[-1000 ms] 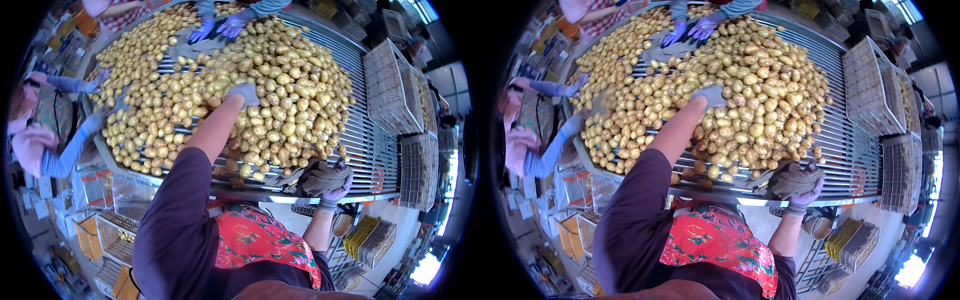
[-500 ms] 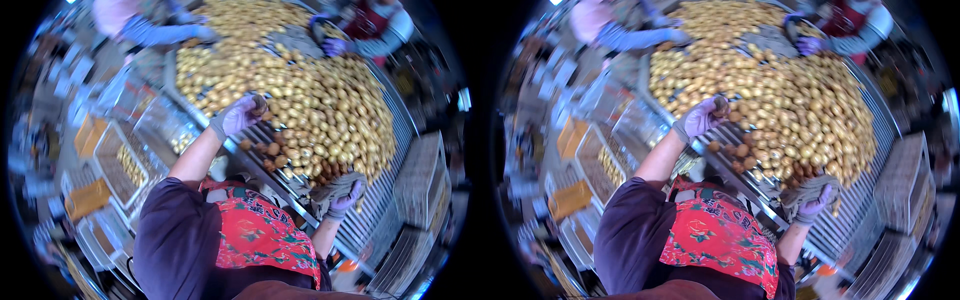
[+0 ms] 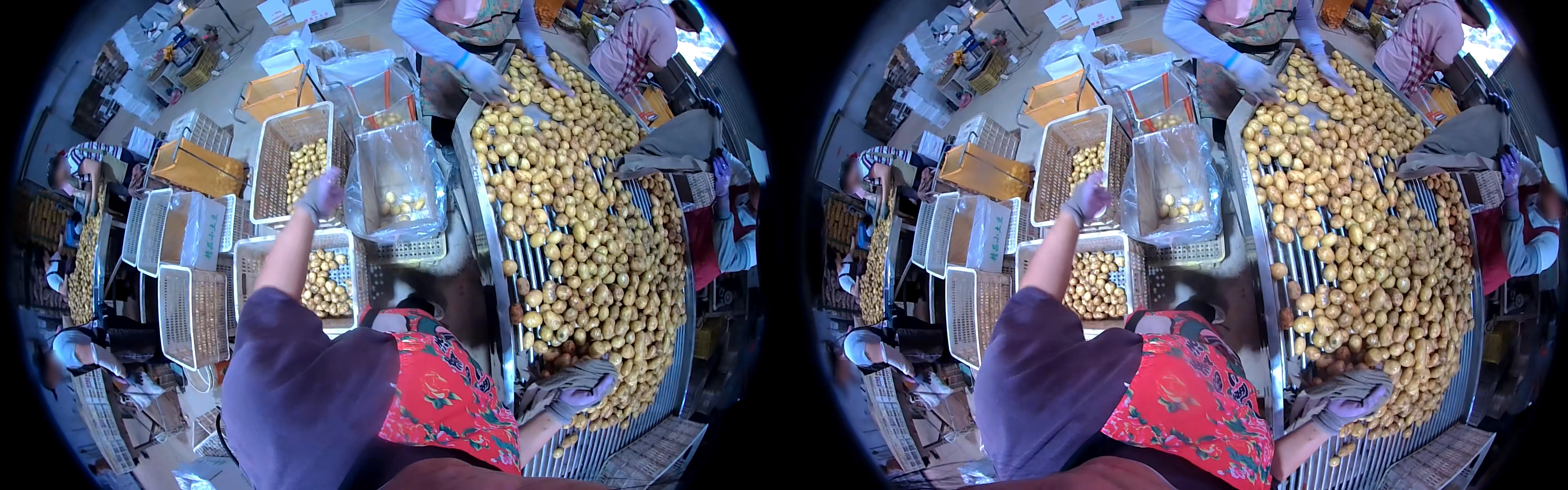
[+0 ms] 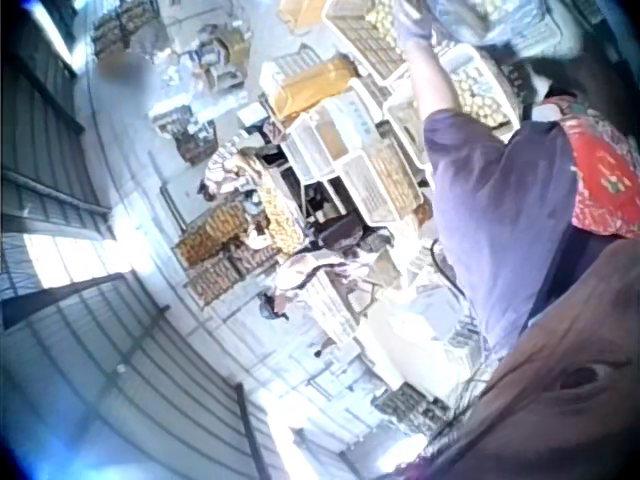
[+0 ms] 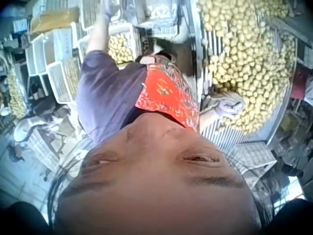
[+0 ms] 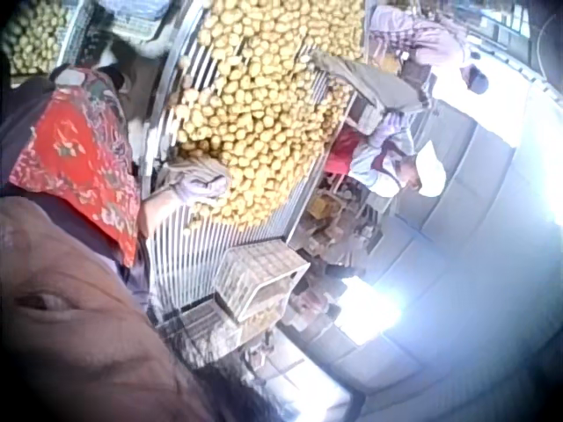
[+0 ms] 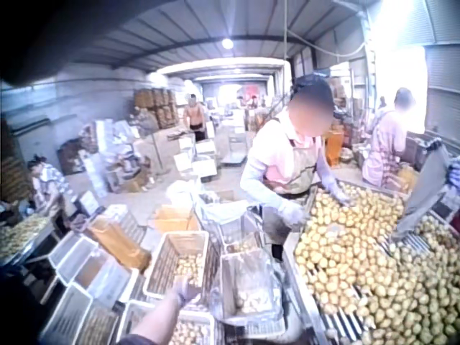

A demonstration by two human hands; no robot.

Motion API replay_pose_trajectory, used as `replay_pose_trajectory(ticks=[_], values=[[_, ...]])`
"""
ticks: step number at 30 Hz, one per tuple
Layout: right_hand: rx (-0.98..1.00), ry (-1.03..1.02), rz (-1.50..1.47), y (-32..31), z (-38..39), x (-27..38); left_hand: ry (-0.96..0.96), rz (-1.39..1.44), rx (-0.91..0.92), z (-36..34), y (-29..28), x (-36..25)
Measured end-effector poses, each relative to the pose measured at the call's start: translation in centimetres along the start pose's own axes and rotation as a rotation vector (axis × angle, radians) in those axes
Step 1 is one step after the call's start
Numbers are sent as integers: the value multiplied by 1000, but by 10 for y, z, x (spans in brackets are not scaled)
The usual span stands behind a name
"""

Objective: The person wipes potatoes on a rotating metal drum with a cloth, then transfers them into white plastic crates. They periodically dip the cloth into a bucket of water to rinse it before resuming wiping. The process is repeated continuously as potatoes move along the drum.

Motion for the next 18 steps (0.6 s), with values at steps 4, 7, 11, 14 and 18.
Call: replay_pose_trajectory(ticks=[4, 7, 11, 14, 18], values=[[-244, 99, 387, -70, -25, 6, -349, 917, 847, 40, 172, -181], [-452, 199, 505, -118, -57, 43, 515, 585, 1182, 38, 233, -303], [-630, 152, 559, -166, -92, 134, 182, 884, 1397, 46, 299, -441], [-756, 59, 380, -185, -96, 185, 897, 886, 1222, 82, 325, -563], [-840, -73, 398, -221, -53, 264, 1264, 924, 1442, 226, 326, -676]])
Point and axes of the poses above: each hand's wrist, its own z-axis away from the middle knuckle, its own y-axis out of the palm, x = y × z, the point moved 10 cm from there along -z, towards the middle knuckle, and after that the axes turned 8 degrees about y, right-handed, at the moved point
